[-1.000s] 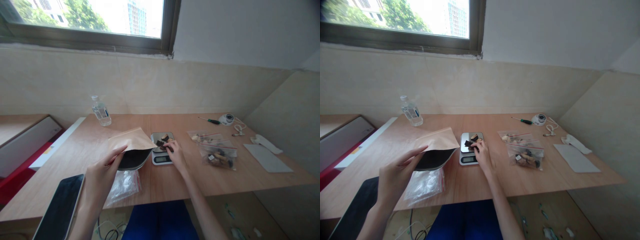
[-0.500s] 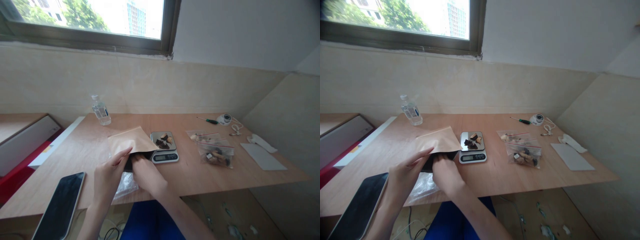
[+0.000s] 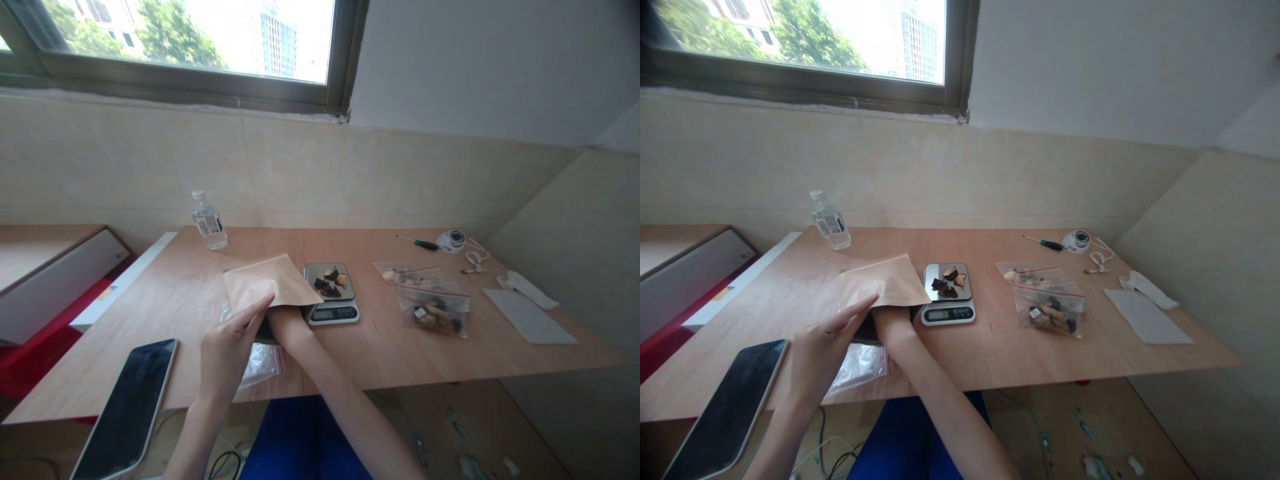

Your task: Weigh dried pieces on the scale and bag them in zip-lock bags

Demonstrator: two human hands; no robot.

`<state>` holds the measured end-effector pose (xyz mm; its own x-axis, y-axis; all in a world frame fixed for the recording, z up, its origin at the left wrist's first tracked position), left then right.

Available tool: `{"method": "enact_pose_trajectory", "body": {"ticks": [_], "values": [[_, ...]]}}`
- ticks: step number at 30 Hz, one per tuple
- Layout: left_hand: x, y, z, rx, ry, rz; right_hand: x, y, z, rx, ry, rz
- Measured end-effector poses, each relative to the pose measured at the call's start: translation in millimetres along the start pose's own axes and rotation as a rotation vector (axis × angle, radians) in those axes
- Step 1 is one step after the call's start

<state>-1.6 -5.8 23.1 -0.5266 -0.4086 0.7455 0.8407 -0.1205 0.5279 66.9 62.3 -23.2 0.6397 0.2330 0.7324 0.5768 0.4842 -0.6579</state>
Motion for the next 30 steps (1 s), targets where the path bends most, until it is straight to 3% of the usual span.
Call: {"method": "enact_pose_trajectory", "body": {"ticks": [4,8,14,30], "values": [[-0.6,0.8,0.2,0.021,-0.015,-0.011,1.4,2.8,-9.4,-0.004,-0.004,-0.075],[2.1,0.6,0.4,0.034,-0.009,-0.007,11.8,-5.5,-24.3,0.020,0.007,0.020],[2.4,-1.3,4.3,0.050,-0.035,0.016,30.1,-9.0,-49.4,-0.059,0.015,0.078],[0.2,-1.2,8.5,0.049,-0.016,0.096,58.1,-10.5,-79.2,0.172,0.275,0.433]]}}
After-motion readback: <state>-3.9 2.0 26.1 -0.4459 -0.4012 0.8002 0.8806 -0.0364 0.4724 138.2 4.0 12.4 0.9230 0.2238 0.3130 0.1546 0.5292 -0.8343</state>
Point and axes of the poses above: each hand's wrist, its own z-axis towards the middle knuckle, its own x-axis out of the back of the hand, y = z × x, the point moved 7 cm from there along z, towards the middle knuckle, and after that the axes turned 10 degrees about z, right-handed, at the moved point
